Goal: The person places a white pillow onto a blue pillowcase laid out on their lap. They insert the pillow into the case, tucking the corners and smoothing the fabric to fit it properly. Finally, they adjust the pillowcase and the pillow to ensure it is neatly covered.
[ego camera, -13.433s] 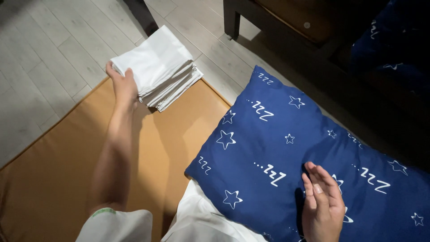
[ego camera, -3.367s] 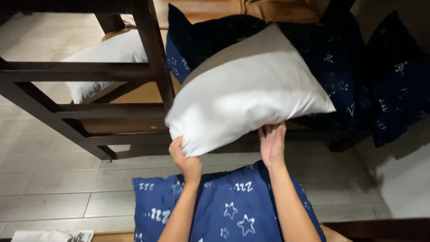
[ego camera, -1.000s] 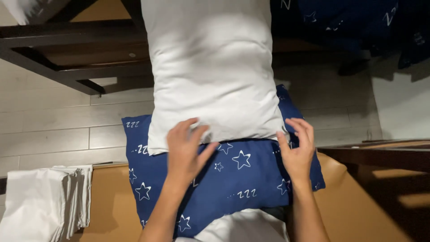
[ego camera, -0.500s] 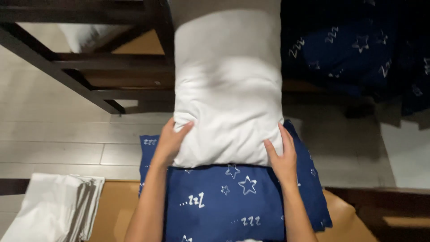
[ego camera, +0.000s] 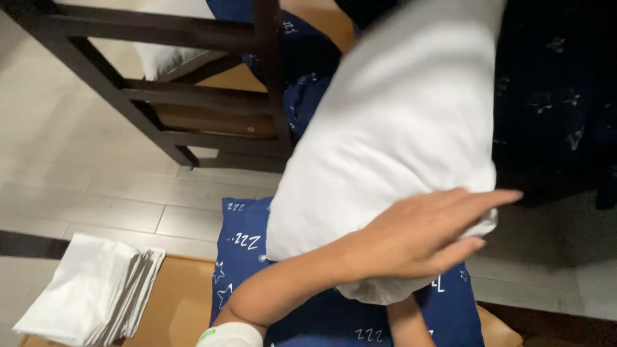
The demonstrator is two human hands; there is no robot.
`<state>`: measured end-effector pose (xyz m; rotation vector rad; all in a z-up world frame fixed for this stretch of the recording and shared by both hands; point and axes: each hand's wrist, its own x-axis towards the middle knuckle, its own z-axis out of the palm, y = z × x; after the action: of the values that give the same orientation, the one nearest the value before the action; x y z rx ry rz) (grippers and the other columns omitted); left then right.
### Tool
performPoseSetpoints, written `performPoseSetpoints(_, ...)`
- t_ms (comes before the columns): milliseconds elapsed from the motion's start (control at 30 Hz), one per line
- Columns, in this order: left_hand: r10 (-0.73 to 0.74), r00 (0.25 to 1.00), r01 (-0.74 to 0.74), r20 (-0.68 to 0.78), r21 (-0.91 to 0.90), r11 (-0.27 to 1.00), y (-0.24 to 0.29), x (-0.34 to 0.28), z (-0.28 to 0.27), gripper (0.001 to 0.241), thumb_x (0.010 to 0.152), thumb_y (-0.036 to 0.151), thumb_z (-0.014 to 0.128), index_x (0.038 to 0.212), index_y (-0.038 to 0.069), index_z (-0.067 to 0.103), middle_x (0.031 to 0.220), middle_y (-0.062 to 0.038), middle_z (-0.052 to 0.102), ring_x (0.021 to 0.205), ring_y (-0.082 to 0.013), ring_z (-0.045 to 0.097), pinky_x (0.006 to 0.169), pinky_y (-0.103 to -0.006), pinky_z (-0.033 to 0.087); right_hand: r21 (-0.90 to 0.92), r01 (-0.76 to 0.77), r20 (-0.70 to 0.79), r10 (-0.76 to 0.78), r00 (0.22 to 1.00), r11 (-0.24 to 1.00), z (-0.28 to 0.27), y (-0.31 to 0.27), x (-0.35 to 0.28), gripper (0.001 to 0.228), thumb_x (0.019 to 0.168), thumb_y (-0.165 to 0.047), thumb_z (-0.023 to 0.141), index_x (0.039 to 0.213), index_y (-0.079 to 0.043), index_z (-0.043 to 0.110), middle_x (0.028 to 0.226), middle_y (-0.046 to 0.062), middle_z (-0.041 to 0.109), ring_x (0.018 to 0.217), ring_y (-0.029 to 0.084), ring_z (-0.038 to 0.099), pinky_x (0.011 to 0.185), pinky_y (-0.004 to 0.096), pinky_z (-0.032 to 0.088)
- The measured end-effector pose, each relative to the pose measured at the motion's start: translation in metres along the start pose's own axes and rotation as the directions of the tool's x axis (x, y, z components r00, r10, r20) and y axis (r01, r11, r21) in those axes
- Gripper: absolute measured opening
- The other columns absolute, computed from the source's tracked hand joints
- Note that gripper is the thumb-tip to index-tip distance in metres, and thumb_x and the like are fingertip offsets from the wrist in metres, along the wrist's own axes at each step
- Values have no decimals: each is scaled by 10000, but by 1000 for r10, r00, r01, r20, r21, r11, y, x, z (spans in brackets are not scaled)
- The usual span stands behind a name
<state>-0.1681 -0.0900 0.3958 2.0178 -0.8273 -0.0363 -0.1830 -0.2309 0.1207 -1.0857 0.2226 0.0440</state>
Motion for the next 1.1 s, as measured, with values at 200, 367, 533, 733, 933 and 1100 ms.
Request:
performPoseSetpoints(200,-104,981,81,-163,-143,986,-97,-77,67,607,1011,405,656,1448,-3,554,1364,-205,646,1251,-354,644,1064,-415,498,42,-83,-92,87,992,996,-44,-6,-43,724,996,-550,323,1601,-162,237,1636,100,346,1472,251,374,1179,414,326)
performPoseSetpoints(367,-235,878,193,-418,-142,971,-128,-146,100,440,919,216,752,1289,0,652,1328,-171,677,1236,-337,655,1063,-400,498,9,-132,-144,132,981,991,-71,-68,-39,759,1005,-581,298,1602,-115,248,1616,150,375,1451,294,408,1165,449,346)
performPoseSetpoints(533,-548,566,555,-616,-208,806,-136,-164,57,332,872,167,744,1177,45,698,1188,-130,719,1084,-244,711,943,-332,558,-10,-150,-199,145,969,989,-104,-116,-13,801,1014,-612,272,1602,-68,261,1596,200,405,1429,337,442,1152,484,367)
performPoseSetpoints(733,-751,559,613,-350,-436,659,-220,-141,68,653,974,238,739,1516,26,442,1408,-191,563,1270,-267,569,1046,-358,454,-318,-26,14,33,999,948,-120,-106,31,729,1007,-465,392,1593,-44,289,1579,180,429,1390,283,469,1124,435,367)
performPoseSetpoints(933,-550,734,330,-397,-500,801,-128,-85,50,836,769,160,854,1469,-29,437,1322,-176,662,1173,-243,661,1007,-360,527,-557,268,26,-307,951,786,-98,-116,21,293,1001,-38,669,1279,52,681,1126,139,720,954,144,655,834,284,539)
performPoseSetpoints(1100,-356,761,41,-542,-507,861,-91,-103,39,795,779,144,876,1446,-16,472,1277,-148,685,1140,-277,716,990,-382,607,-576,546,37,-649,760,608,-92,-140,11,143,1016,9,640,1127,43,724,962,95,736,778,125,661,738,269,535)
